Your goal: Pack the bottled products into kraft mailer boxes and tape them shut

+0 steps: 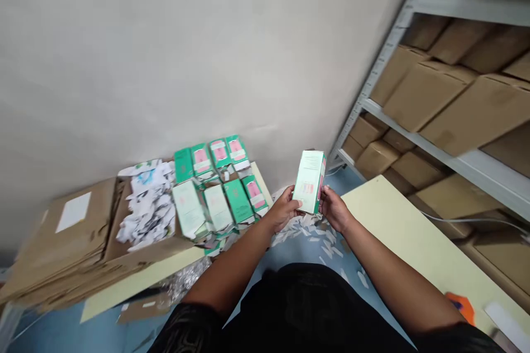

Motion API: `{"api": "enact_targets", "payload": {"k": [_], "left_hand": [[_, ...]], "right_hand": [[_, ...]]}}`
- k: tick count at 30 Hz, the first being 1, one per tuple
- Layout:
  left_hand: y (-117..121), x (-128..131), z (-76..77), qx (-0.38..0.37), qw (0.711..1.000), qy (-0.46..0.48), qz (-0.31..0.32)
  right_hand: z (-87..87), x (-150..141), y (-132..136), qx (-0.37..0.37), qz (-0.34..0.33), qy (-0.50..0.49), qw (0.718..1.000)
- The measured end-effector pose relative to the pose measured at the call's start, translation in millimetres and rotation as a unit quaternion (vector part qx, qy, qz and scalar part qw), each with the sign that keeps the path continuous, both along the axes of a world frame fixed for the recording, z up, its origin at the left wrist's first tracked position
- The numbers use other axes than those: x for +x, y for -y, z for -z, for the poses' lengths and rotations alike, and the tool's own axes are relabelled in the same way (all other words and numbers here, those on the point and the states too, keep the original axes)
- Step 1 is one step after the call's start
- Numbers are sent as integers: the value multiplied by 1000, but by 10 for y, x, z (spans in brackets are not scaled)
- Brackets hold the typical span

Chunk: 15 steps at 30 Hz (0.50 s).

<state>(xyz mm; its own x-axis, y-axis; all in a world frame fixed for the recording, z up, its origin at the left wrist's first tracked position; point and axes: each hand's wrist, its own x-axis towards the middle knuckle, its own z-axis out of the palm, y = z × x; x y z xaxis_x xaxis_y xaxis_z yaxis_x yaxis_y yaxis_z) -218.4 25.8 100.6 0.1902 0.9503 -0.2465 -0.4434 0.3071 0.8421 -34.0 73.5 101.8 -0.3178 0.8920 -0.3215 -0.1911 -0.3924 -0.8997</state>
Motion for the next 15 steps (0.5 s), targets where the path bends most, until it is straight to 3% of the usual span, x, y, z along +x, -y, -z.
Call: {"api": "enact_targets", "payload": {"k": [5,10,12,15], "left_hand": [[-314,1021,163,-31,983,71,167],[-553,2118,386,-80,954,67,280],[-660,2511,477,-82,951,26,296],[-838,3014,587,-54,959,-83,265]], "right_hand": [[-6,1235,-60,-1,56,-47,997],[114,2406,29,5,103,-63,993],[207,2823,74,5,141,-40,989],[397,3367,147,10,227,17,974]]}}
